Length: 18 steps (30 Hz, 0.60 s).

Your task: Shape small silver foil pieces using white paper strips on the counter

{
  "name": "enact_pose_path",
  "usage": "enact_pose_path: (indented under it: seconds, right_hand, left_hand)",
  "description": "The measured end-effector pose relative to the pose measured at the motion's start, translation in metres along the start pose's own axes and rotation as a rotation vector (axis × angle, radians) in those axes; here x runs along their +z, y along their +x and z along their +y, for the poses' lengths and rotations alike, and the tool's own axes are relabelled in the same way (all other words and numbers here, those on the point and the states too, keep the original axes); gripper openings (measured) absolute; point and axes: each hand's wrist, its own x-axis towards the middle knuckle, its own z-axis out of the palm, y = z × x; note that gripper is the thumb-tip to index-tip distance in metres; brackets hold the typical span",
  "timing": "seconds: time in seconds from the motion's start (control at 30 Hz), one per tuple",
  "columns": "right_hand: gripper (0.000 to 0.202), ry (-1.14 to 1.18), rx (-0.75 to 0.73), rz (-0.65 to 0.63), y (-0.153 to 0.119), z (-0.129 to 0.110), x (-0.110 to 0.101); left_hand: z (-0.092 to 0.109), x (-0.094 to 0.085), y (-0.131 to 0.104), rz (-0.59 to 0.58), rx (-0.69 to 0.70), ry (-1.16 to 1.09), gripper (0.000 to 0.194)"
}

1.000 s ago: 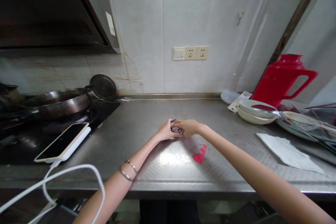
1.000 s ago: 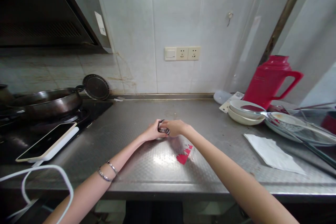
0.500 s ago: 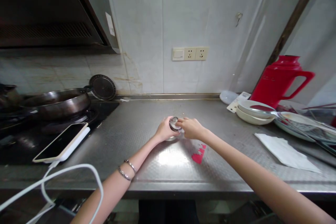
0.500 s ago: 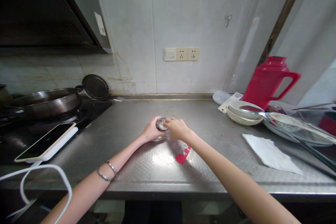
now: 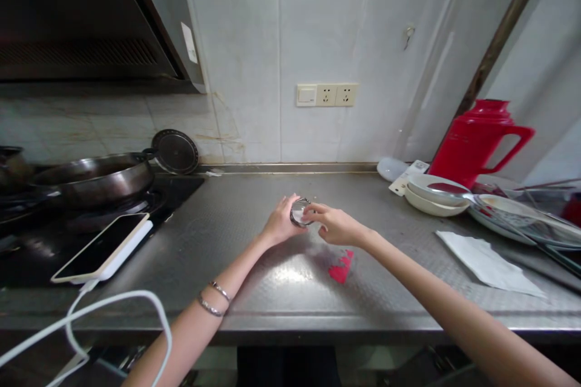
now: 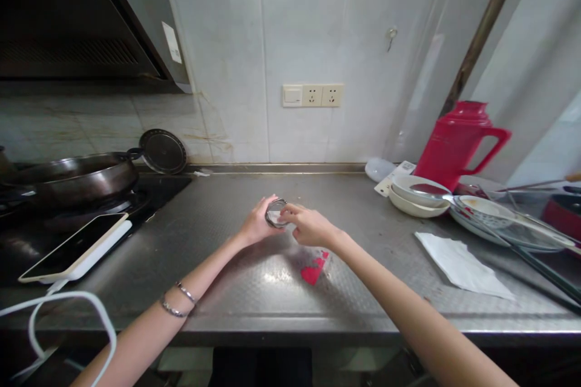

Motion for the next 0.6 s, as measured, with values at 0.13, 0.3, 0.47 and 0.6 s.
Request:
enact_pose_path:
  seconds: [0.13, 0.3, 0.47, 0.6]
  right_hand:
    - [0.064, -0.15, -0.08, -0.083, -0.007, 0.002, -0.006]
    - [0.054, -0.342, -0.073, -0.149, -0.013, 0.001, -0.014]
    - [0.049, -0.376, 0.04, -0.053, -0.016, -0.013, -0.006]
    - [0.042, -0.219, 0.124, 0.029, -0.016, -0.024, 0.005]
  left_hand:
    - [0.005, -0.001, -0.002, -0.047, 0.035, -0.013, 0.085]
    - [0.01, -0.001, -0.005, -0.07, 0.086, 0.017, 0.084]
    - [0.012, -0.004, -0.004, 0.033, 0.143, 0.017, 0.079]
    - [0.018, -0.006, -0.005, 0.079, 0.146, -0.014, 0.076]
